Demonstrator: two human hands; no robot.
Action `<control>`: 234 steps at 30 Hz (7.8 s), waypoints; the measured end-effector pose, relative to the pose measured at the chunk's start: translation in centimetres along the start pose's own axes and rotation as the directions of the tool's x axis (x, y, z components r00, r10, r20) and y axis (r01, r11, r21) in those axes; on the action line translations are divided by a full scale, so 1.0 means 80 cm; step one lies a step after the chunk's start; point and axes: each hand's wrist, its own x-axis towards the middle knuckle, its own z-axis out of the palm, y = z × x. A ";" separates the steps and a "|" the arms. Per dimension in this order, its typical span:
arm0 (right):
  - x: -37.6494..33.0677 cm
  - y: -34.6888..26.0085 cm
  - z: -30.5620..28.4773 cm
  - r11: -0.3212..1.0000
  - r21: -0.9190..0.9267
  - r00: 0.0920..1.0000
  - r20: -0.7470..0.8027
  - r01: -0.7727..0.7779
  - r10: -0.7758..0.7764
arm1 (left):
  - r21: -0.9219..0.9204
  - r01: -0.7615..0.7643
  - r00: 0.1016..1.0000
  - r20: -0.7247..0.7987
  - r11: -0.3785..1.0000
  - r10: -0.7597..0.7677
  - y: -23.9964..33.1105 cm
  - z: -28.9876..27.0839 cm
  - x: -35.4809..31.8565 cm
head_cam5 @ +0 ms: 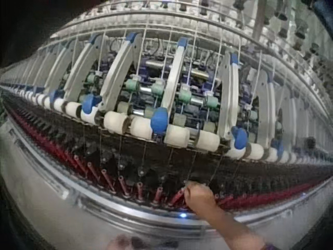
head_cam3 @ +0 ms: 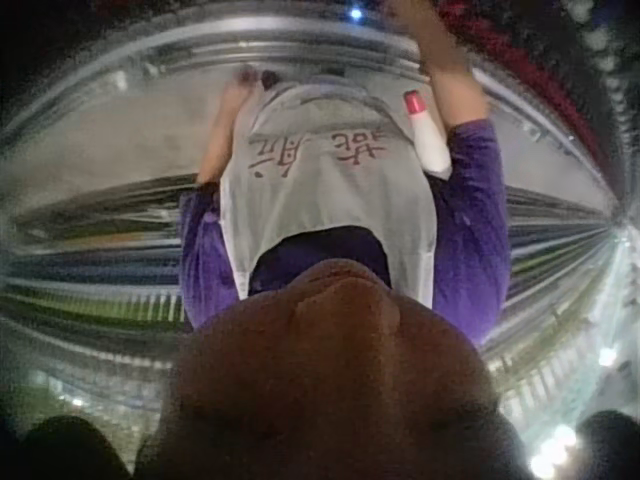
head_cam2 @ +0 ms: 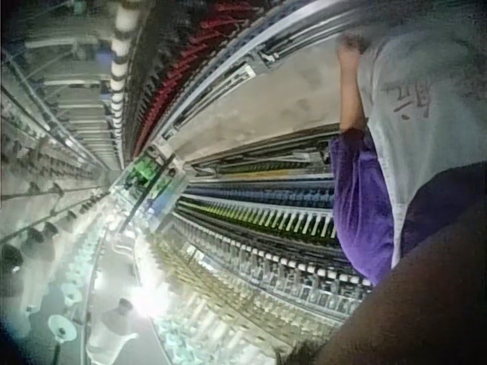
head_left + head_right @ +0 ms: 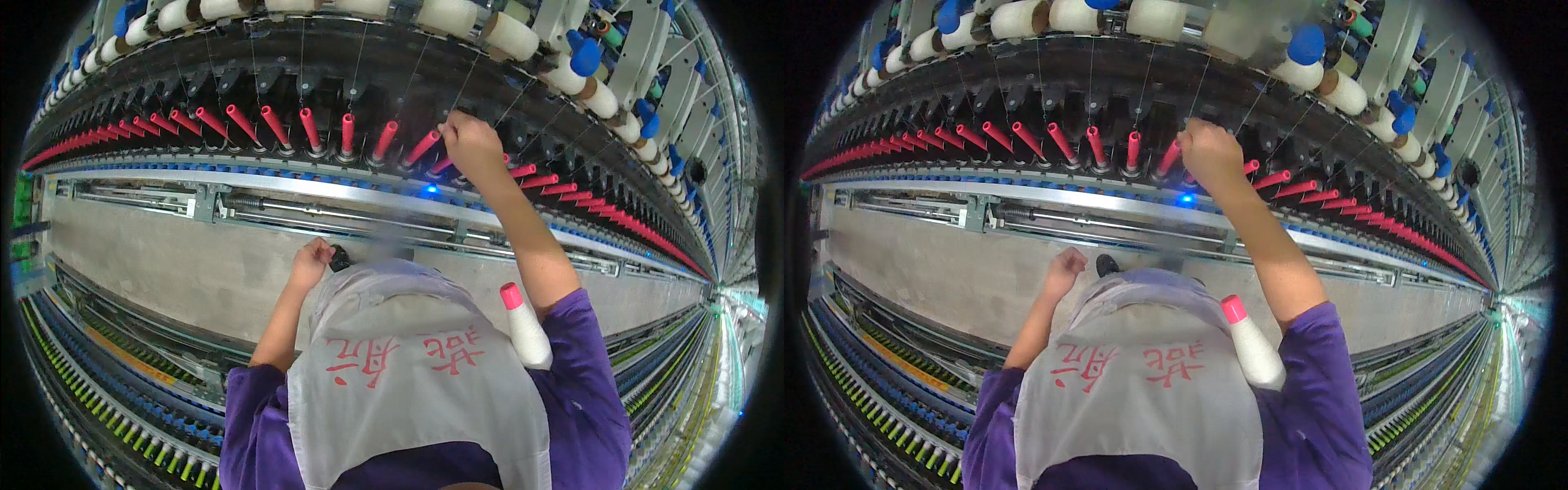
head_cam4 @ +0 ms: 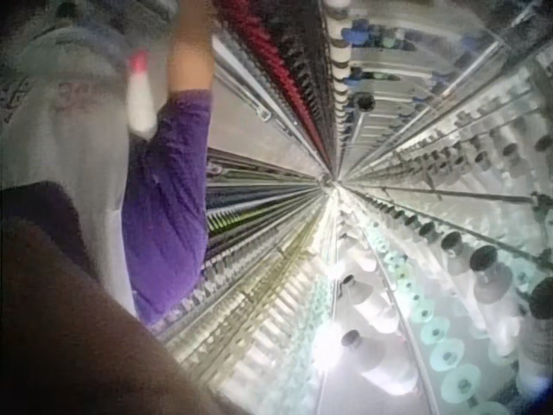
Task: The person threads yarn through red guides on a spinning machine, then walks to another section to repeat the threading. The person also replaces empty yarn bobbins with full ones and continues threading the machine.
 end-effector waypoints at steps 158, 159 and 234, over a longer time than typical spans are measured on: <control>0.764 -2.947 1.242 0.181 0.876 -0.266 0.324 0.448 -0.908 | 0.129 -0.743 0.594 -0.324 0.656 0.736 -0.430 -2.902 -0.315; 0.785 -2.974 1.252 0.237 0.878 -0.228 0.353 0.415 -0.907 | 0.453 -0.451 0.634 -0.443 0.769 0.633 -0.446 -2.947 -0.294; 1.109 -3.189 1.543 0.778 0.065 0.654 0.588 -0.625 0.476 | -0.500 0.514 0.857 0.339 0.697 -0.389 -1.026 -3.545 0.508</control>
